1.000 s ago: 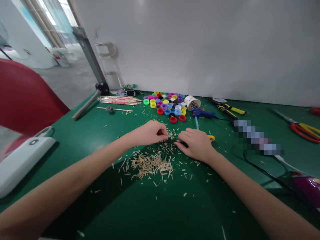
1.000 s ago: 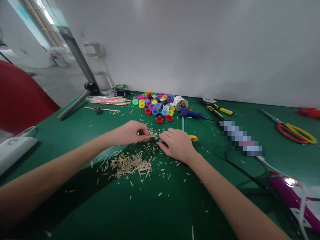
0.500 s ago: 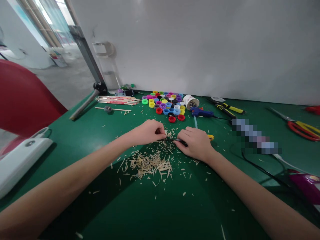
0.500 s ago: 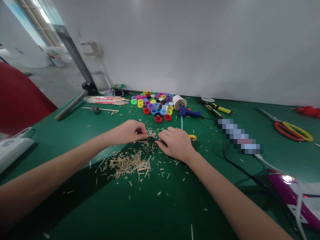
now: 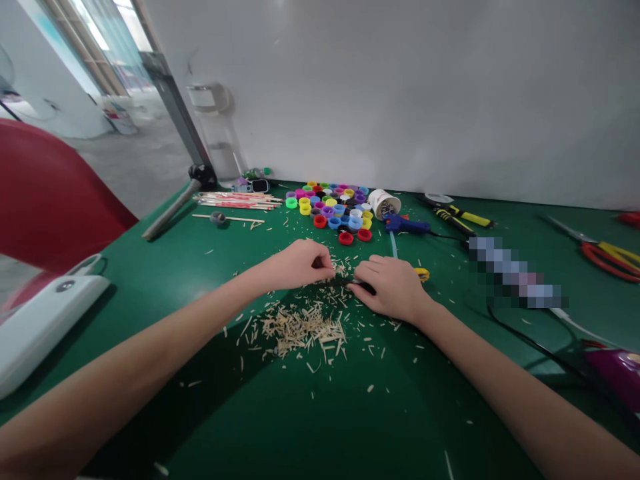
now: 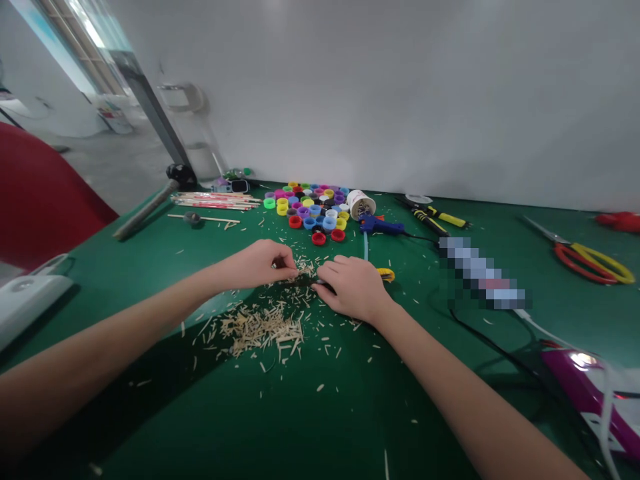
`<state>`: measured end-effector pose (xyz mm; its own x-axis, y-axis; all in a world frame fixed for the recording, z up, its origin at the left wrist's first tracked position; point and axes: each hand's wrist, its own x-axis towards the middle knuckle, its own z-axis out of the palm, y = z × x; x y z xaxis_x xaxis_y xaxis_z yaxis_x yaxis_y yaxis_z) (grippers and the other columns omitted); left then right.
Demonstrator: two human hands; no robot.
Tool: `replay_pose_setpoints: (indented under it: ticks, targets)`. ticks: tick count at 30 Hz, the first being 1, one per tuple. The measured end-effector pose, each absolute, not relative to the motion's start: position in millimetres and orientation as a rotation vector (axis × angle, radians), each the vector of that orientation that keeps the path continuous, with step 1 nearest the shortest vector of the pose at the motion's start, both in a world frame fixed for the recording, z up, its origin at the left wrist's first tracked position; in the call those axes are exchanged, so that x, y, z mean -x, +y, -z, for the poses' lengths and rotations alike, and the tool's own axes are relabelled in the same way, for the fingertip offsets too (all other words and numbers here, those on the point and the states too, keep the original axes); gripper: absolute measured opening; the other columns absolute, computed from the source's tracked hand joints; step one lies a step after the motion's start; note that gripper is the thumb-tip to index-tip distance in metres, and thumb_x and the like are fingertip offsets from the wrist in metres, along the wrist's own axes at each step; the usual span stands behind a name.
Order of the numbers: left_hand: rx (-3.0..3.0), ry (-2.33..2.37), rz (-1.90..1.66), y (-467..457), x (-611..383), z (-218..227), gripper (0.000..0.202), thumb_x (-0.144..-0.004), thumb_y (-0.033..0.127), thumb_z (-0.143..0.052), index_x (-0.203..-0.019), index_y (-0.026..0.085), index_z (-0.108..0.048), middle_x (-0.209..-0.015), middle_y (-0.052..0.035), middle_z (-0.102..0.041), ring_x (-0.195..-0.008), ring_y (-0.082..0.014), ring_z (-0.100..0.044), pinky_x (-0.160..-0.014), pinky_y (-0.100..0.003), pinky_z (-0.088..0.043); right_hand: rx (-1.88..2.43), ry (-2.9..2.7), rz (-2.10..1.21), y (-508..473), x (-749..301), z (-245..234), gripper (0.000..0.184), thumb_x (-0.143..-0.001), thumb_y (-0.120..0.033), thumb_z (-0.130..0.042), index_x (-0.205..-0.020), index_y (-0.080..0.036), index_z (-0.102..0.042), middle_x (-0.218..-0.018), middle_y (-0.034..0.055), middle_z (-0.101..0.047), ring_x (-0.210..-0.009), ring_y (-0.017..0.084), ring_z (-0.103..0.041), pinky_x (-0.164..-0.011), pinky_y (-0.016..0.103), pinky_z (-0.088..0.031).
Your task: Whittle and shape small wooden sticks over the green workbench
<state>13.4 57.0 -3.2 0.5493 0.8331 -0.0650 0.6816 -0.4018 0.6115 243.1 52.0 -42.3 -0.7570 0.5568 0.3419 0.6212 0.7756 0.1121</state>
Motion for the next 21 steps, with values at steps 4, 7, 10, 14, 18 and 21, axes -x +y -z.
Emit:
replay_pose_setpoints:
  ticks: [4,7,10,14,18,21]
  targets:
    - [-2.208,1.215,-0.332,56.5,-13.7,2.8,0.020,-0.079,0.037,-0.056,-0.074,0.018,-0.061,-0.070,-0.0027,-0.064,-0.059,-0.0123,-0.053,-0.054,-0.027,-0.037,0.922,-2.604,0.369,51.1,-243.2,43.7,0.027,-0.091,-0.039,-0.044,-0.073,-0.020,-0.051,-0.067,0.0003,-0.056,-0.066,0.014,-0.044,-0.057,0.027,-0.023]
    - [-2.201,1.209,-0.328,56.6,-13.7,2.5,0.021,-0.079,0.037,-0.056,-0.074,0.017,-0.061,-0.070,-0.0031,-0.064,-0.058,-0.0116,-0.052,-0.054,-0.027,-0.036,0.913,-2.630,0.361,50.9,-242.9,43.9,0.027,-0.090,-0.038,-0.044,-0.072,-0.020,-0.051,-0.066,0.0001,-0.056,-0.065,0.014,-0.044,-0.056,0.027,-0.021]
    - [-2.185,1.207,-0.309,57.0,-13.5,2.3,0.022,-0.080,0.037,-0.055,-0.075,0.017,-0.061,-0.070,-0.0031,-0.063,-0.057,-0.0113,-0.051,-0.053,-0.027,-0.035,0.907,-2.635,0.345,51.0,-242.8,44.0,0.027,-0.090,-0.038,-0.045,-0.071,-0.019,-0.051,-0.065,0.0004,-0.055,-0.064,0.014,-0.044,-0.055,0.027,-0.021]
    - [-2.197,1.203,-0.305,56.5,-13.5,1.6,0.020,-0.080,0.037,-0.055,-0.075,0.018,-0.059,-0.071,-0.0024,-0.062,-0.058,-0.0116,-0.051,-0.054,-0.027,-0.035,0.917,-2.619,0.359,51.6,-243.0,44.1,0.027,-0.090,-0.038,-0.044,-0.072,-0.019,-0.051,-0.066,0.0003,-0.055,-0.066,0.014,-0.044,-0.056,0.027,-0.022]
    - [-2.209,1.200,-0.307,55.0,-13.9,0.7,0.018,-0.081,0.035,-0.055,-0.074,0.018,-0.057,-0.071,-0.0020,-0.061,-0.058,-0.0108,-0.049,-0.054,-0.027,-0.035,0.919,-2.661,0.326,52.5,-242.6,44.2,0.026,-0.089,-0.038,-0.045,-0.071,-0.020,-0.049,-0.065,-0.0007,-0.055,-0.065,0.014,-0.043,-0.055,0.026,-0.019]
    - [-2.207,1.205,-0.312,55.0,-14.1,0.8,0.019,-0.081,0.036,-0.055,-0.073,0.018,-0.056,-0.070,-0.0014,-0.061,-0.056,-0.0100,-0.049,-0.053,-0.026,-0.035,0.929,-2.619,0.352,51.8,-242.4,44.4,0.026,-0.090,-0.038,-0.045,-0.071,-0.020,-0.049,-0.066,-0.0003,-0.054,-0.065,0.013,-0.043,-0.056,0.027,-0.021]
